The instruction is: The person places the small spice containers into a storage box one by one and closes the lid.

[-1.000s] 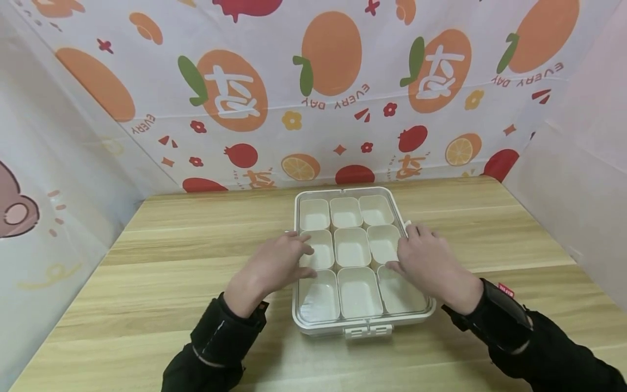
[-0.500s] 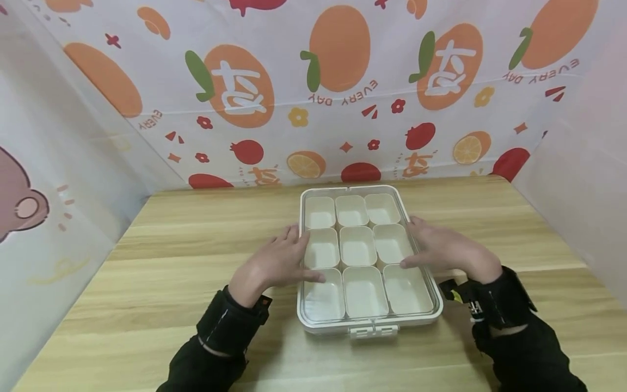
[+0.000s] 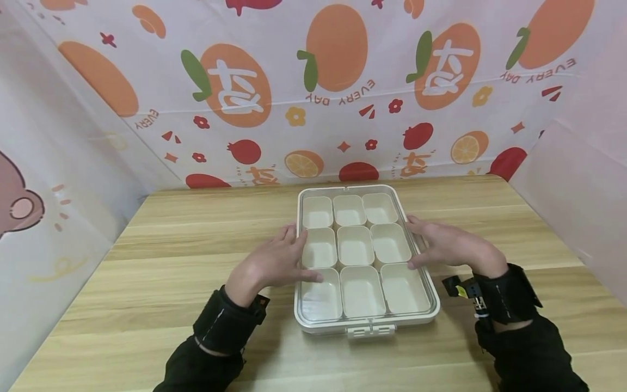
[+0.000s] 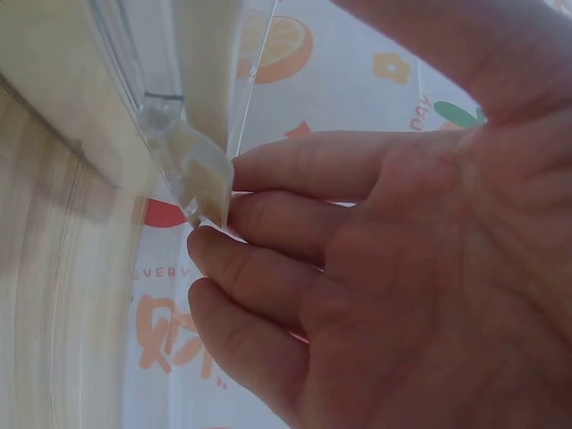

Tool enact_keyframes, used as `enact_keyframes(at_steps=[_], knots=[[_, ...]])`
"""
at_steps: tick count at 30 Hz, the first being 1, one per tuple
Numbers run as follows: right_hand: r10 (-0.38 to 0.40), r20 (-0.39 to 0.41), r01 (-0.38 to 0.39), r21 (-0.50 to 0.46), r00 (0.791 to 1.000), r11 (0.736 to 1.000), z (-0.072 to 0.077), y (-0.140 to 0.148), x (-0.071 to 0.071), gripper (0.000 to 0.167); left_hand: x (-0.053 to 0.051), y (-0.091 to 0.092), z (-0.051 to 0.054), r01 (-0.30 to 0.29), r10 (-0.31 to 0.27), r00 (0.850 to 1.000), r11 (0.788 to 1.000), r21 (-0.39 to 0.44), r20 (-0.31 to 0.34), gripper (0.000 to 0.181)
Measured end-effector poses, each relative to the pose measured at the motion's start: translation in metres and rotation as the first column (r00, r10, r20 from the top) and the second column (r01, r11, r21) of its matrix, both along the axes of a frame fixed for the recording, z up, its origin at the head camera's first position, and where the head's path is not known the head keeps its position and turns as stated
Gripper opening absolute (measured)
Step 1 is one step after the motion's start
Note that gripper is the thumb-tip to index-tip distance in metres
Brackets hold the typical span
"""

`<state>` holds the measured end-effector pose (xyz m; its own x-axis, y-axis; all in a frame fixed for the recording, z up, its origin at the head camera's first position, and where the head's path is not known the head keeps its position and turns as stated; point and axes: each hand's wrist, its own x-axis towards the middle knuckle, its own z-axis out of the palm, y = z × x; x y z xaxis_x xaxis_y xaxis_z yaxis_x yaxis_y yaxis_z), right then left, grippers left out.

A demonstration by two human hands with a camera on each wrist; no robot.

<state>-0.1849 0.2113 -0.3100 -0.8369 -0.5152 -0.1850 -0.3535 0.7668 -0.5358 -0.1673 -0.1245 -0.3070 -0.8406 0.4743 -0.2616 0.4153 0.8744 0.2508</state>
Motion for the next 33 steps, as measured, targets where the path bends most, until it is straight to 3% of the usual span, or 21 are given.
enact_keyframes(at_steps=[12,15,20,26,33], knots=[[-0.023,-0.005,0.023,-0.015,1.000,1.000,0.000,0.002,-0.002,0.098,-0.004,-0.001,0.001,-0.002,0.002,0.999,1.000,-0.017,0.036,0.103],[0.012,-0.010,-0.013,-0.049,1.000,0.999,-0.005,0.005,-0.003,0.090,-0.004,-0.001,-0.001,-0.006,0.006,0.999,1.000,-0.002,0.050,0.104],[0.106,0.060,-0.094,-0.175,0.993,0.980,-0.013,0.010,-0.003,0.072,-0.007,-0.004,-0.005,-0.032,0.022,0.992,0.996,0.086,0.121,0.108],[0.088,0.108,-0.065,-0.199,0.990,0.978,-0.013,0.012,-0.003,0.079,-0.015,-0.008,-0.010,-0.083,0.019,0.971,0.962,0.261,0.237,0.114],[0.096,0.114,-0.069,-0.218,0.989,0.973,-0.015,0.013,-0.003,0.078,-0.017,-0.008,-0.011,-0.093,0.024,0.968,0.958,0.270,0.250,0.115]])
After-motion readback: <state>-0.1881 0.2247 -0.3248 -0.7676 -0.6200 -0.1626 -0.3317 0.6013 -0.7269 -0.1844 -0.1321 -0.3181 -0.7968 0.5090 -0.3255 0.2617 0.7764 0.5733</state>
